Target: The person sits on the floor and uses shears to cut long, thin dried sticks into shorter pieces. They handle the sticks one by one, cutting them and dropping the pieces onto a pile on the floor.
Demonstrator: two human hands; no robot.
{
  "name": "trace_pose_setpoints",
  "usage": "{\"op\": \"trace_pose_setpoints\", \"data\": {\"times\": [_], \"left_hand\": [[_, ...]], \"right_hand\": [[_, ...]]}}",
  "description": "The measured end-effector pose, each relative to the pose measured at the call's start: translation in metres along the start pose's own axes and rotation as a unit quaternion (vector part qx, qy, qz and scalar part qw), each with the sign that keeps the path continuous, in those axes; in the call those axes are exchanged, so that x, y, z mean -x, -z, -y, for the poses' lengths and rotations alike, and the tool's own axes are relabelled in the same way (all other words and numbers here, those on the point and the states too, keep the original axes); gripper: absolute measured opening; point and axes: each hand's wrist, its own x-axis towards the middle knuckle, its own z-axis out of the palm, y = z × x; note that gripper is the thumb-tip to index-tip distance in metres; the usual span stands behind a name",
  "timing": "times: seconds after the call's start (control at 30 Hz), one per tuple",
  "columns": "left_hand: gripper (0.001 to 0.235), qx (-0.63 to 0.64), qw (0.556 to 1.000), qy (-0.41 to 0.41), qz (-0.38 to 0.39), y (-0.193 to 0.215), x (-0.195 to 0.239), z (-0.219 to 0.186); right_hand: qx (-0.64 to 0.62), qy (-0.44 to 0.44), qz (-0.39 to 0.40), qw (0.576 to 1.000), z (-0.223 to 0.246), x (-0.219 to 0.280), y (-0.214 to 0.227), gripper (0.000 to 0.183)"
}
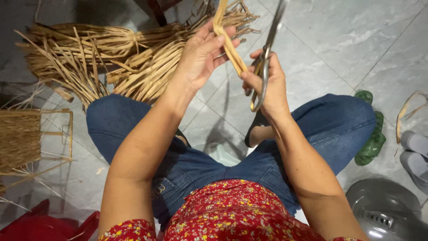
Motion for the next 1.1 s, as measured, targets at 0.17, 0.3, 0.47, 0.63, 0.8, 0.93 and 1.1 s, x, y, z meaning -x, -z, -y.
{"op": "trace_pose_setpoints", "data": {"times": [0.17,0.3,0.47,0.63,0.8,0.93,1.1], "left_hand": [[0.046,-0.107,0.991,-0.017,-0.081,0.033,-0.014,0.009],[0.044,-0.153,0.976,-0.082,-0.132,0.059,-0.026,-0.001],[0.042,-0.180,0.950,-0.182,-0.180,0.066,-0.025,-0.038],[0.038,-0.205,0.937,-0.226,-0.168,0.048,-0.008,-0.068],[0.031,-0.330,0.907,-0.218,-0.145,0.031,0.007,-0.073],[0.024,-0.398,0.886,-0.216,-0.095,0.021,0.027,-0.073],[0.022,-0.527,0.821,-0.195,-0.103,0.003,0.054,-0.075]], "right_hand": [[0.148,-0.103,0.085,0.980,-0.054,0.000,0.003,0.042],[0.166,-0.169,0.160,0.958,-0.116,0.005,-0.003,0.037],[0.391,-0.157,0.292,0.859,-0.147,0.024,0.001,0.017],[0.610,-0.165,0.377,0.677,-0.147,0.040,-0.008,0.033],[0.594,-0.080,0.288,0.747,-0.119,0.013,-0.003,0.040],[0.564,-0.121,0.084,0.812,-0.065,-0.021,0.016,0.040],[0.292,0.017,0.045,0.955,0.004,-0.023,0.044,0.050]]}}
